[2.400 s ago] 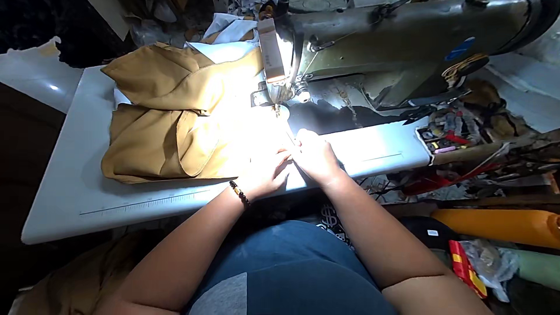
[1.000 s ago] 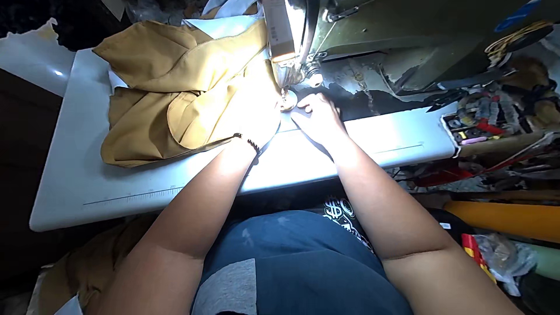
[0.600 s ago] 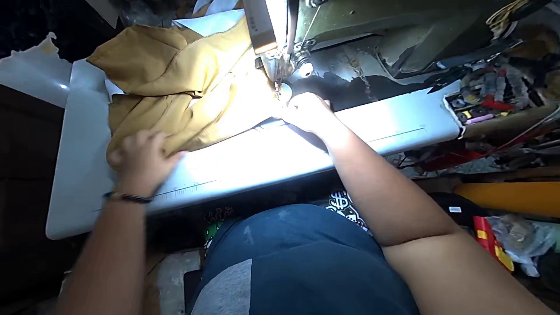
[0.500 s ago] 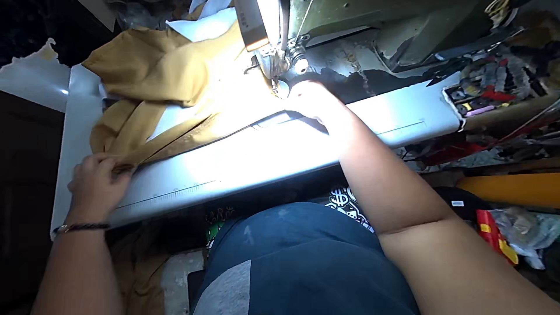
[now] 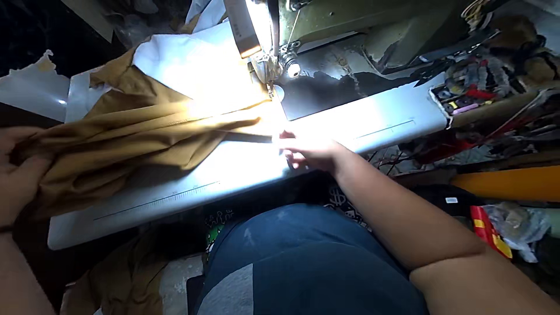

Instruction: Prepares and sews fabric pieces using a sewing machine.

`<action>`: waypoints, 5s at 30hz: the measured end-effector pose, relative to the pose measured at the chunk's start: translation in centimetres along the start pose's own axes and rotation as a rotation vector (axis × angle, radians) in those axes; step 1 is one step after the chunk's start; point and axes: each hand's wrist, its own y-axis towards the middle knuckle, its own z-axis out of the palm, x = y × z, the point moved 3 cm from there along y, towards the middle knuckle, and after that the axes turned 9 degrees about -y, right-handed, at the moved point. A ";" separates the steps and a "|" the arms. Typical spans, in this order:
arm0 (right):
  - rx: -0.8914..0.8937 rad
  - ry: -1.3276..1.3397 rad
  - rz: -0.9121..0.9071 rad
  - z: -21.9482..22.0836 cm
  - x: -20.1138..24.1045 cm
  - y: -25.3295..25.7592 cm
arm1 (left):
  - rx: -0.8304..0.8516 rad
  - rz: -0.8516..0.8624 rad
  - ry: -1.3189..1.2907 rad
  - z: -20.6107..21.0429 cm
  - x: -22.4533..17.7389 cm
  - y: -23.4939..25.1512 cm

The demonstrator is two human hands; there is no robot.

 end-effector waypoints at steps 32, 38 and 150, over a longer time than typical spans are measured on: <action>-0.565 -1.227 0.022 0.0 2.4 0.3 | 0.259 0.848 -0.303 25.7 -24.1 2.0; -0.729 -1.207 -0.260 -0.1 2.4 0.2 | 0.077 0.822 -0.273 26.0 -26.5 3.0; -0.480 -1.183 -0.723 -1.5 -2.5 -1.2 | 0.314 0.552 -0.272 24.8 -25.1 0.4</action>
